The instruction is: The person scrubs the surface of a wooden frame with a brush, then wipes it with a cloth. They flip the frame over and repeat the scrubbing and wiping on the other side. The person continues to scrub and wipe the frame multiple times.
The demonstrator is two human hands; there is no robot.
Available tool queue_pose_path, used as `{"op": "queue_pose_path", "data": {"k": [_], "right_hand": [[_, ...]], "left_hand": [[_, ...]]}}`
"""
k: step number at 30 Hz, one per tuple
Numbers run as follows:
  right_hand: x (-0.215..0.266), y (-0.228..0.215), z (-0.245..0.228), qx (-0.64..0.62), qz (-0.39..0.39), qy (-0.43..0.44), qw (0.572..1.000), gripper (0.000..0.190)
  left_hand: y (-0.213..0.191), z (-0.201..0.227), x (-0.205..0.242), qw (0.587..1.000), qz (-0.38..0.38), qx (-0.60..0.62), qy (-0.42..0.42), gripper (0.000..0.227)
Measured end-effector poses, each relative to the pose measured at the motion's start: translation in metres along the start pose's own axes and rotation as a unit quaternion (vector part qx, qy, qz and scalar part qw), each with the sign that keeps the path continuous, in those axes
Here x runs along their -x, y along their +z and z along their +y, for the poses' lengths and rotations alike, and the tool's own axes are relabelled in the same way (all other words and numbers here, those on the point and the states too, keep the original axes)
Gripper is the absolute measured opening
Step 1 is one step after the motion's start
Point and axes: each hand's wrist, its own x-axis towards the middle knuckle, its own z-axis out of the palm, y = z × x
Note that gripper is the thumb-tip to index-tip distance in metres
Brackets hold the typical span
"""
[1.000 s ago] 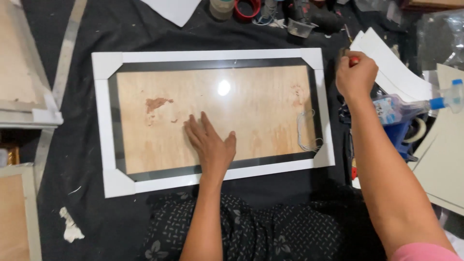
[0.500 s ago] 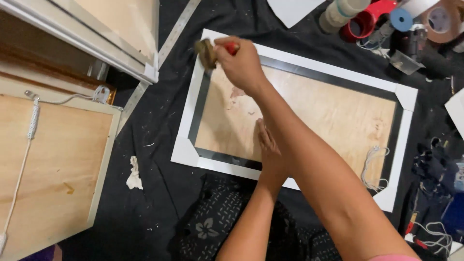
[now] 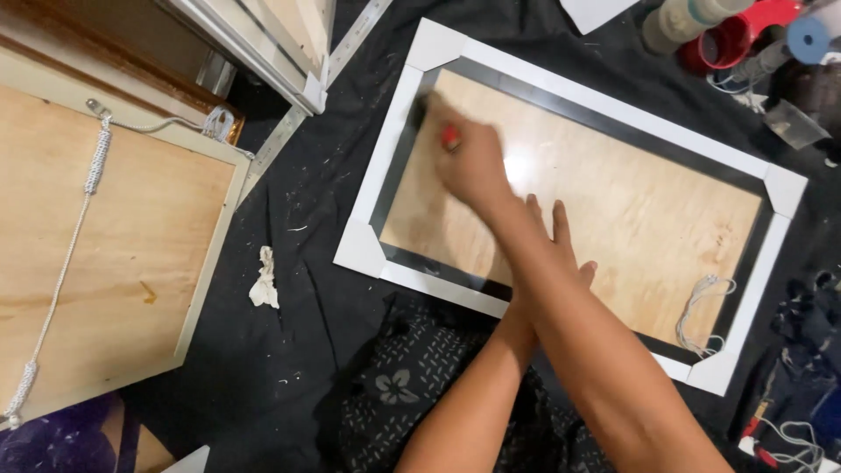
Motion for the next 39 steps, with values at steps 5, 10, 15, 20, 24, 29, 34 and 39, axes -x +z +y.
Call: {"op": "queue_pose_path", "data": {"k": [5, 10, 15, 20, 24, 29, 34, 39], "right_hand": [[0.063, 0.004, -0.056, -0.231, -0.209, -0.023, 0.950, 0.027], [0.099, 0.003, -0.061, -0.129, -0.135, -0.022, 0.982, 0.042], [0.159, -0.047, -0.054, -0.244, -0.181, 0.044, 0.952, 0.025], [0.210, -0.126, 0.030, -0.194, 0.216, 0.075, 0.954, 0.027], [0.281, -0.202, 0.097, -0.084, 0.206, 0.173, 0.959, 0.026], [0.317, -0.247, 0.129, -0.166, 0.082, 0.319, 0.930, 0.029], [0.312, -0.315, 0.277, 0.051, 0.278, 0.241, 0.928, 0.024], [0.299, -0.336, 0.300, 0.117, 0.382, 0.222, 0.889, 0.019]], "left_hand": [[-0.026, 0.012, 0.000, 0.989, -0.100, -0.104, -0.021, 0.102], [-0.017, -0.004, 0.003, 0.983, -0.106, -0.142, 0.055, 0.107], [-0.006, -0.003, 0.019, 0.961, -0.146, -0.193, 0.137, 0.114], [0.068, -0.051, 0.012, 0.886, 0.285, -0.330, 0.157, 0.033], [-0.011, -0.022, 0.036, 0.948, -0.095, -0.275, 0.127, 0.120], [-0.017, -0.019, 0.035, 0.950, -0.122, -0.275, 0.080, 0.123], [-0.018, -0.011, 0.035, 0.947, -0.151, -0.276, 0.068, 0.119], [-0.018, -0.011, 0.036, 0.944, -0.148, -0.285, 0.072, 0.121]]}}
